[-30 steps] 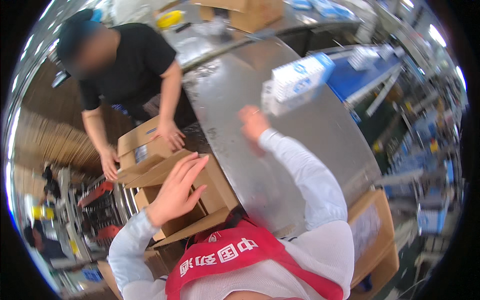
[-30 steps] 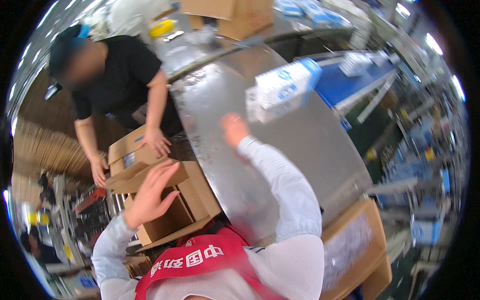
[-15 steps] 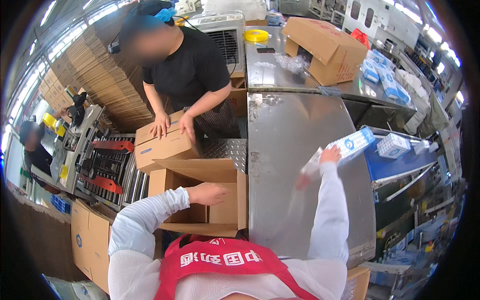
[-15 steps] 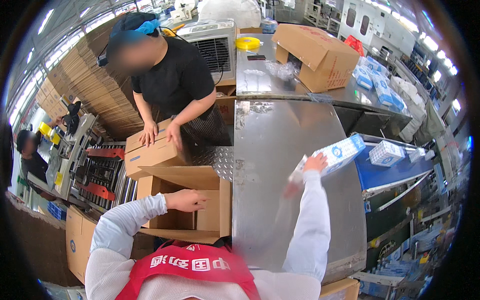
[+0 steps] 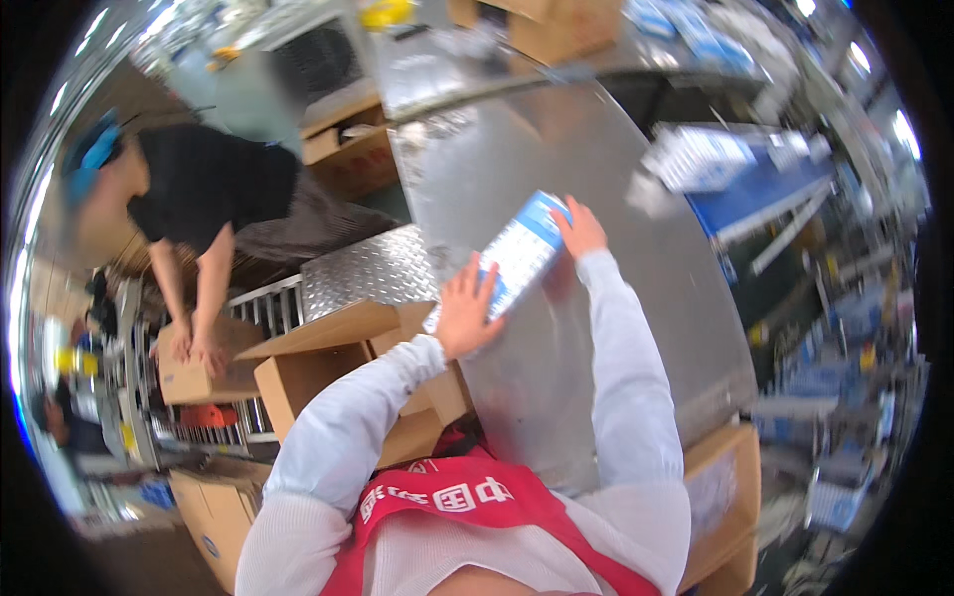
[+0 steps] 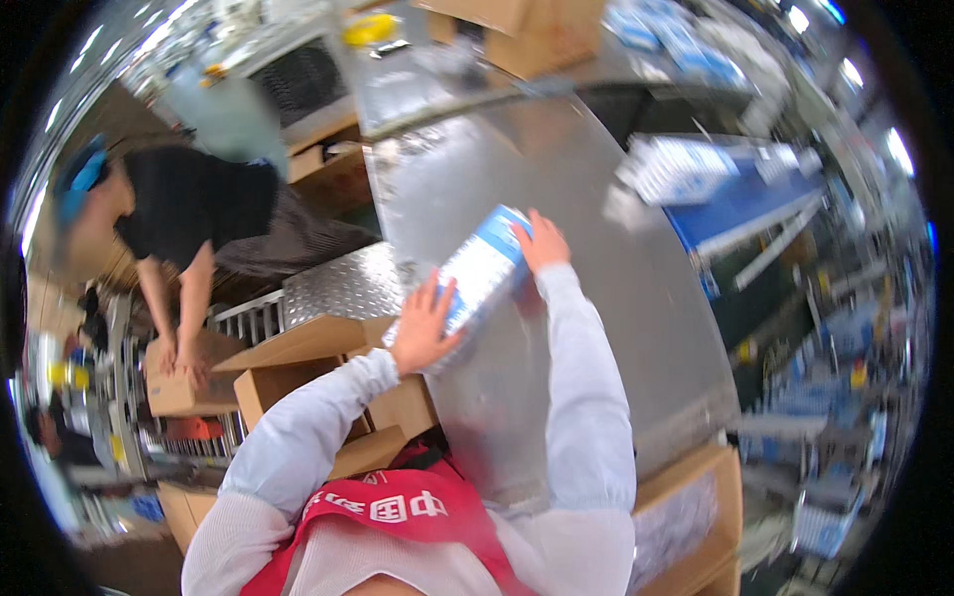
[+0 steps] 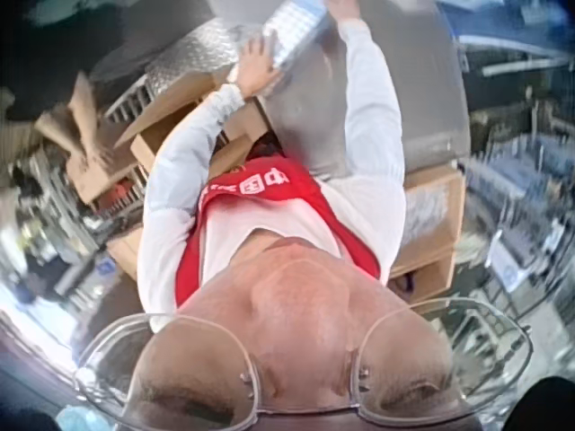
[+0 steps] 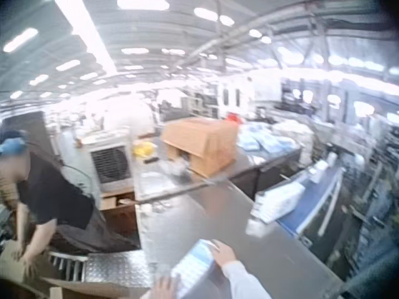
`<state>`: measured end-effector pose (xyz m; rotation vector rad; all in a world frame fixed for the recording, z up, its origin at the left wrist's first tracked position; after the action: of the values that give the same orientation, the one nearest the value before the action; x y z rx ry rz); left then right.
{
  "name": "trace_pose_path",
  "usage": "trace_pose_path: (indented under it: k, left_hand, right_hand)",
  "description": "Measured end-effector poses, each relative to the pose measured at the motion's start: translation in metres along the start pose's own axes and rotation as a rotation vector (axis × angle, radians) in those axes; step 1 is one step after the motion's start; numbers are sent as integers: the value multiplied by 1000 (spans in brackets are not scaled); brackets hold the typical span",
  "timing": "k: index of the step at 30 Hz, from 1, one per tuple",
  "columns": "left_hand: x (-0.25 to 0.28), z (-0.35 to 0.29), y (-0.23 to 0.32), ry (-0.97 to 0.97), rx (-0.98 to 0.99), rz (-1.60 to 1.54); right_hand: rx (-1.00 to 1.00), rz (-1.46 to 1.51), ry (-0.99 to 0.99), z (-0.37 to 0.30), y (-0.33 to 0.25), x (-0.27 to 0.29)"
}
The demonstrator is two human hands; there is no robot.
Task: The person packs small blue and white product boxes into larger brown cardboard boxes. They arrange the items inside, add bubble wrap for cushioning, and close the flaps of the cardboard boxes.
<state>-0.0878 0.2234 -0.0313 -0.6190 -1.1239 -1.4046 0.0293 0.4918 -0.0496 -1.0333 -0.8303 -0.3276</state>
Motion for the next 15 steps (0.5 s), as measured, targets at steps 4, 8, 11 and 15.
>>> trace_pose_path:
  k: [4, 8, 11, 15]
  left_hand:
    - [9, 29, 20, -44, 185, -47]
    - [-11, 72, 37, -24, 293, -14]
    - [-4, 79, 15, -73, 329, -70]
    - [75, 45, 2, 125, 302, -558]
  right_hand:
    - [-297, 934, 100, 4, 26, -49]
    - [-620, 876, 260, -15, 61, -92]
    - [-452, 598, 18, -15, 65, -96]
    - [333, 336, 187, 42, 46, 20]
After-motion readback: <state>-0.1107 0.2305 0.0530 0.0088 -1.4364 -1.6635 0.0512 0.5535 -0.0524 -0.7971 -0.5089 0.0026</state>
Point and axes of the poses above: each hand's wrist, its own z-axis towards the middle knuckle, its own x-axis out of the back of the hand, y = z × x, the point moved 1 cm from there along z, towards the middle knuckle, and after that the axes turned 12 degrees about y, right-handed, at the moved point
